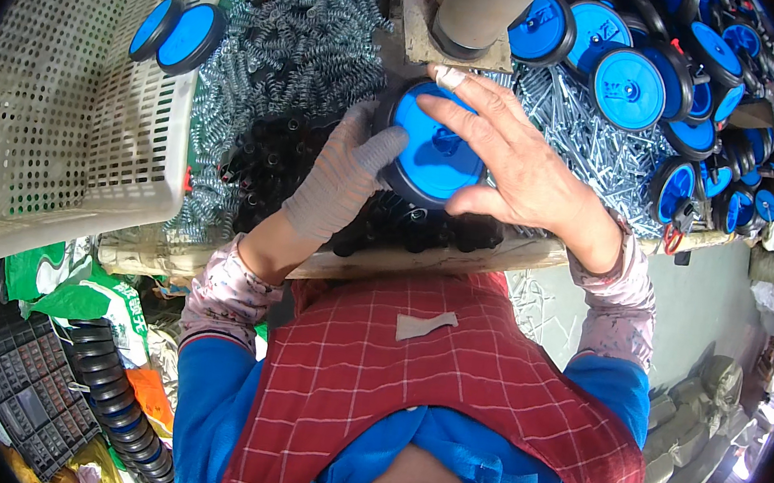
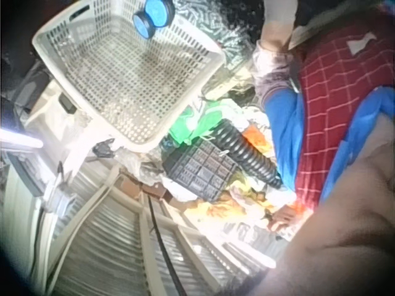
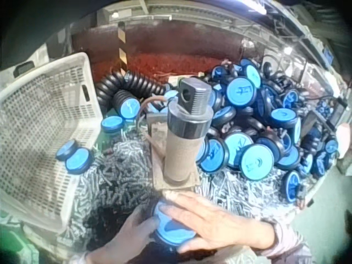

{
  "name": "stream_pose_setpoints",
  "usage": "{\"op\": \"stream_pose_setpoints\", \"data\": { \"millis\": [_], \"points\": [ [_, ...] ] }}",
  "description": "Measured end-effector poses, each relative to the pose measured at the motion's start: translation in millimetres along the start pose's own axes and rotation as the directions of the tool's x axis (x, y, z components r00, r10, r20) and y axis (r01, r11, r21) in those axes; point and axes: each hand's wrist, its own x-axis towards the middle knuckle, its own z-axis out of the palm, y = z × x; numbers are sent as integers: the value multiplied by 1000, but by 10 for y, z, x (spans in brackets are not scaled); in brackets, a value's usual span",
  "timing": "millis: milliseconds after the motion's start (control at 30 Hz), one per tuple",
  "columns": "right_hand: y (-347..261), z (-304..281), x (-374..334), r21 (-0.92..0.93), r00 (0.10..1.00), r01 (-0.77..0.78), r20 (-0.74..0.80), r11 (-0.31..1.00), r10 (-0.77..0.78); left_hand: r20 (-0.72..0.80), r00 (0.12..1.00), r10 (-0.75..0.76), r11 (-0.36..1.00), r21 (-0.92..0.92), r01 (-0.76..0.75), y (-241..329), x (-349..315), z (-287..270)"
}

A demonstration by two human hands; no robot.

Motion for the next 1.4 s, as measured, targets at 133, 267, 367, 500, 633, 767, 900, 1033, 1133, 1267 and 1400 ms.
{"op": "stream_pose_setpoints", "data": {
  "millis": [133, 267, 367, 500, 633, 767, 900, 1033, 1133, 1267, 1400],
  "points": [
    [-52, -149, -150, -66, 995, -37, 87, 997, 42, 68, 963, -262, 927, -261, 270, 279, -25, 172],
    [-28, -269, -295, -231, 991, -21, 126, 973, 51, 153, 959, -237, 891, -359, 277, 34, 113, 365],
    [-44, -257, -458, -76, 978, -82, 187, 994, 95, 134, 955, -263, 936, -205, 287, 228, 111, 477],
    [-156, -291, -587, -216, 983, -128, 102, 968, 153, 191, 981, -32, 998, 67, 19, 113, 253, 459],
    [41, -198, -935, -319, 979, -202, -59, 926, 193, 330, 888, -321, 939, -14, 344, 335, 333, 332],
    [331, 1, -1238, 205, 683, -608, -357, 767, 637, 383, 814, -437, 277, 918, -283, 126, 564, 23],
    [515, 324, -1355, 713, 391, -451, -383, 537, 837, 134, 708, -693, -67, 966, -248, 63, 733, 297],
    [633, 574, -1300, 835, 284, -351, -335, 423, 898, 141, 729, -669, 29, 986, -164, 36, 733, 299],
    [675, 681, -1237, 916, 215, -199, -307, 350, 927, 259, 886, -384, 355, 927, -118, -122, 633, 55],
    [573, 719, -994, 963, 199, -39, -254, 267, 946, -47, 907, -420, 790, 473, 390, -29, 702, -7],
    [512, 805, -873, 870, 265, -270, -346, 413, 900, -51, 873, -485, 855, 182, 486, 234, 656, 150]
  ]
}}
